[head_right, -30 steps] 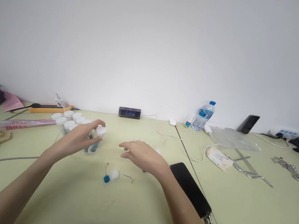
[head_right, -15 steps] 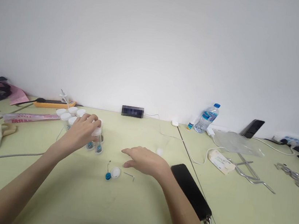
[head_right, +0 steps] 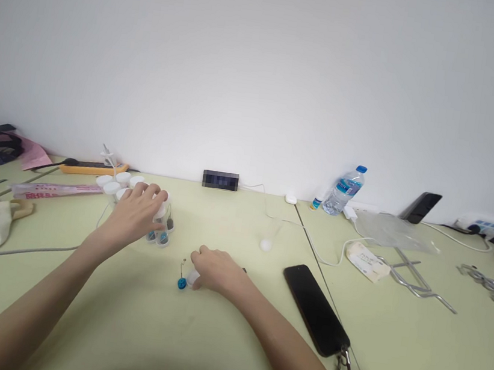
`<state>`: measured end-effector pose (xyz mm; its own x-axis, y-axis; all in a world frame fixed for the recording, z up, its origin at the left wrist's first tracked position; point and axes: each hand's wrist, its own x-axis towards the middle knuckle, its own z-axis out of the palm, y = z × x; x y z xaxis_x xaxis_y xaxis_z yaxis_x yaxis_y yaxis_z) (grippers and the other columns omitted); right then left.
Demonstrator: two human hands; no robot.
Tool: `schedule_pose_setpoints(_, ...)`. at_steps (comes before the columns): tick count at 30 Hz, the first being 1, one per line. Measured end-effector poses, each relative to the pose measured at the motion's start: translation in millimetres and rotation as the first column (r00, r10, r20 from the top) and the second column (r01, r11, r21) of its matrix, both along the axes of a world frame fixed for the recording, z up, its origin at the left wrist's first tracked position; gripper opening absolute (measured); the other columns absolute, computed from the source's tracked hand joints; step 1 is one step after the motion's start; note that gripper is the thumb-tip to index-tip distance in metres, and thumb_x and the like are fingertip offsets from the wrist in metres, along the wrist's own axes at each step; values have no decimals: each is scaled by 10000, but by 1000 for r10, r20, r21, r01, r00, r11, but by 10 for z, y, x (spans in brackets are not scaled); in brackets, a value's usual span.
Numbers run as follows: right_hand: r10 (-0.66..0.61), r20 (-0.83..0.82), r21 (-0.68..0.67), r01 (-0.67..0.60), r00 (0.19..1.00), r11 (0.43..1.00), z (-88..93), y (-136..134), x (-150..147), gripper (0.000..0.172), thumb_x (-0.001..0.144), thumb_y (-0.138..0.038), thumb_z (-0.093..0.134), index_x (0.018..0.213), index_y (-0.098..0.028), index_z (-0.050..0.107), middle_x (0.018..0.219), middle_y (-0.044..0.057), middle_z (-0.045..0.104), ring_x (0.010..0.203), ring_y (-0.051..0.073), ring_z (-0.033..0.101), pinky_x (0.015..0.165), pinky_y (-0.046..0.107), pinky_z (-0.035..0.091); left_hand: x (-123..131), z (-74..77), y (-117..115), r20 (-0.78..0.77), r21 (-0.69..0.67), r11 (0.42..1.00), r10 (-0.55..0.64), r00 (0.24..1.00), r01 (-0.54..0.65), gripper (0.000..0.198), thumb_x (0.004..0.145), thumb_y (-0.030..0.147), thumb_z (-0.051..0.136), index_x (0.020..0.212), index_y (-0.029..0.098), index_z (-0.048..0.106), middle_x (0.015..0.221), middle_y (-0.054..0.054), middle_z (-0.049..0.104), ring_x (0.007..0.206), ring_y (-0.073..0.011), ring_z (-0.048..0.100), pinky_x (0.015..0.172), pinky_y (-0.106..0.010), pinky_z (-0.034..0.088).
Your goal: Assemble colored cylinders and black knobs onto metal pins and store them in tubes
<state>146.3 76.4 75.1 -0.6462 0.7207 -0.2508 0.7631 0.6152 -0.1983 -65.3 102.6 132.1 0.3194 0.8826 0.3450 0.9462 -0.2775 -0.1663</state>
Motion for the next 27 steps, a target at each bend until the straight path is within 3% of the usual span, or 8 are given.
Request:
schedule_pose_setpoints(6,33,40,14,-34,999,999,-94,56,-60,297,755,-312,686,999,-184,575,980,59,601,827,216,616,602,265,374,21,37,-33,7,40,999,-22,1000,22,371,712,229,694,1038,134,547,1077,-165,551,1012,-356,454,781,-417,417)
schedule_pose_setpoints(12,-128,126,129,111,984,985,-17,192,41,151,805,-177,607,946,-144,563,985,108,603,841,230,614,591,269,371,75,117,-164,212,-24,970,-230,950,240,141,831,180,536,970,180,563,1042,-104,584,984,-298,479,773,-388,433)
schedule_pose_setpoints(16,-186,162,167,159,969,973,53,230,83,135,794,-163,633,913,-145,570,960,99,609,813,221,621,572,265,373,124,184,-279,296,-121,947,-251,922,297,170,871,139,433,902,180,595,955,-85,629,935,-271,519,715,-366,439)
schedule_pose_setpoints(19,-222,184,203,184,958,962,144,145,72,110,795,-69,590,881,-136,579,954,121,609,806,223,625,576,265,378,141,196,-317,325,-150,937,-254,911,315,186,877,171,435,862,181,620,900,-79,645,898,-267,532,696,-365,433)
schedule_pose_setpoints(22,-215,214,196,174,953,965,215,-13,40,190,742,48,547,773,-131,601,840,121,630,762,226,635,575,268,385,145,177,-320,354,-142,932,-266,897,333,181,879,208,454,860,187,633,900,-76,652,903,-269,533,697,-367,427)
schedule_pose_setpoints(27,-177,204,115,156,963,981,155,-188,-33,226,694,83,556,722,-129,629,781,124,662,741,232,649,576,269,418,149,163,-335,355,-140,934,-264,897,330,177,893,258,471,885,185,632,919,-70,653,921,-270,529,700,-367,425)
